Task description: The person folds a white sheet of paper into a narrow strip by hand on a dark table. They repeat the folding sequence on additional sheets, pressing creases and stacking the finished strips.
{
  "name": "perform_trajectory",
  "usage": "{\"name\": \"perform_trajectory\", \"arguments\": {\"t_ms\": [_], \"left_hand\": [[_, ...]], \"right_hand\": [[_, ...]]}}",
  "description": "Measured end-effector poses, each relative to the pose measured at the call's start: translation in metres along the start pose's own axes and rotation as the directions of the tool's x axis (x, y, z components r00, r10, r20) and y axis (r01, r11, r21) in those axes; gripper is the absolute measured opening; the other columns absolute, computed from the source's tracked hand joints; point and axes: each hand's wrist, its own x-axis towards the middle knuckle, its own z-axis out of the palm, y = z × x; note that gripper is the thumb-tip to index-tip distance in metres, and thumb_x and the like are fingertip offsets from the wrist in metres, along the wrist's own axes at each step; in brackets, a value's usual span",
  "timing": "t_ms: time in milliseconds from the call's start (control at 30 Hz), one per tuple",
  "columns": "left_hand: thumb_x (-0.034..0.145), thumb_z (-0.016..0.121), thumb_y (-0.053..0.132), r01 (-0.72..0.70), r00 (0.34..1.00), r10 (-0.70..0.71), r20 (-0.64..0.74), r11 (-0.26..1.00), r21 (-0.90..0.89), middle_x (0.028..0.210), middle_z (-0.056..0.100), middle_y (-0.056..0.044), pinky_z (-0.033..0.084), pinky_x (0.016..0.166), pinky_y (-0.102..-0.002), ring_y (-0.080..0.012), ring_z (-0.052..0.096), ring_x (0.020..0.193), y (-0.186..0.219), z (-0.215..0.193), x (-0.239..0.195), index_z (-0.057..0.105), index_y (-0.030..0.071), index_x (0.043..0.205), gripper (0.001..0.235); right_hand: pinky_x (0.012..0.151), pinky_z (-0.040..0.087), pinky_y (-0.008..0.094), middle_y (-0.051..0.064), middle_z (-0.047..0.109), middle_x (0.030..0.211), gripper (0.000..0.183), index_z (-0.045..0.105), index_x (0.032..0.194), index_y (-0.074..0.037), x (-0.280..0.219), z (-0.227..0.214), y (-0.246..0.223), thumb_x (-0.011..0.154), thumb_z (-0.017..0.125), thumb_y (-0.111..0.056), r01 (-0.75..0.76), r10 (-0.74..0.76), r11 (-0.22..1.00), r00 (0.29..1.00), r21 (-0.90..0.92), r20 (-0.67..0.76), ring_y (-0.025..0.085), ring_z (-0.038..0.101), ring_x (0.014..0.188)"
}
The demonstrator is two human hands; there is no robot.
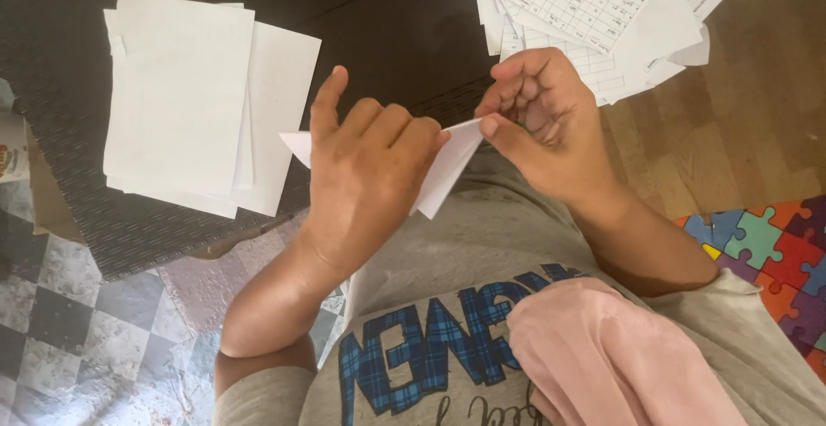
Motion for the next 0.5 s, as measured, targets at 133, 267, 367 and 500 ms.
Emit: {"name": "perform_trajectory", "arguments": {"t_ms": [133, 267, 367, 500], "left_hand": [[0.1, 0.059, 0.012, -0.01, 1.0, 0.01, 0.002, 1.0, 0.006, 0.062, 0.039, 0.0, 0.032, 0.103, -0.045, -0.0174, 0.038, 0.058, -0.001, 0.001, -0.002, 0.051, 0.011, 0.072, 0.029], [0.095, 0.07, 0.013, 0.035, 0.999, -0.035, 0.025, 0.999, -0.003, 0.063, 0.04, 0.002, 0.032, 0.103, -0.044, -0.0167, 0.039, 0.059, -0.009, 0.006, -0.006, 0.055, 0.014, 0.072, 0.028], [0.094, 0.072, 0.012, 0.024, 0.999, -0.024, 0.03, 0.999, -0.021, 0.062, 0.041, 0.002, 0.032, 0.103, -0.045, -0.0163, 0.04, 0.059, -0.008, 0.008, -0.006, 0.056, 0.014, 0.072, 0.027], [0.098, 0.062, 0.016, 0.083, 0.996, -0.081, 0.027, 0.993, -0.082, 0.065, 0.045, 0.002, 0.03, 0.103, -0.041, -0.0172, 0.042, 0.061, -0.012, 0.003, -0.005, 0.058, 0.013, 0.076, 0.023]], "right_hand": [[0.068, 0.047, 0.022, 0.01, 0.06, 0.083, 0.031, 0.039, 0.113, -0.006, -0.002, -0.003, -0.003, 0.091, 0.057, 0.004, 0.033, -0.033, 0.999, 0.999, -0.021, 0.028, 0.014, 0.058, 0.073], [0.068, 0.047, 0.019, 0.012, 0.065, 0.092, 0.03, 0.04, 0.112, -0.007, -0.004, -0.005, -0.007, 0.089, 0.056, 0.006, -0.007, 0.011, 0.995, 0.999, -0.101, 0.04, 0.012, 0.061, 0.081], [0.065, 0.045, 0.019, 0.012, 0.065, 0.09, 0.032, 0.039, 0.11, -0.007, -0.003, -0.007, -0.007, 0.088, 0.054, 0.008, -0.009, 0.013, 0.993, 1.0, -0.121, 0.026, 0.012, 0.061, 0.079], [0.079, 0.049, 0.024, 0.016, 0.061, 0.096, 0.032, 0.038, 0.114, -0.002, -0.001, -0.018, -0.011, 0.088, 0.034, 0.017, 0.066, -0.057, 0.986, 0.996, -0.154, 0.063, 0.019, 0.062, 0.089]]}}
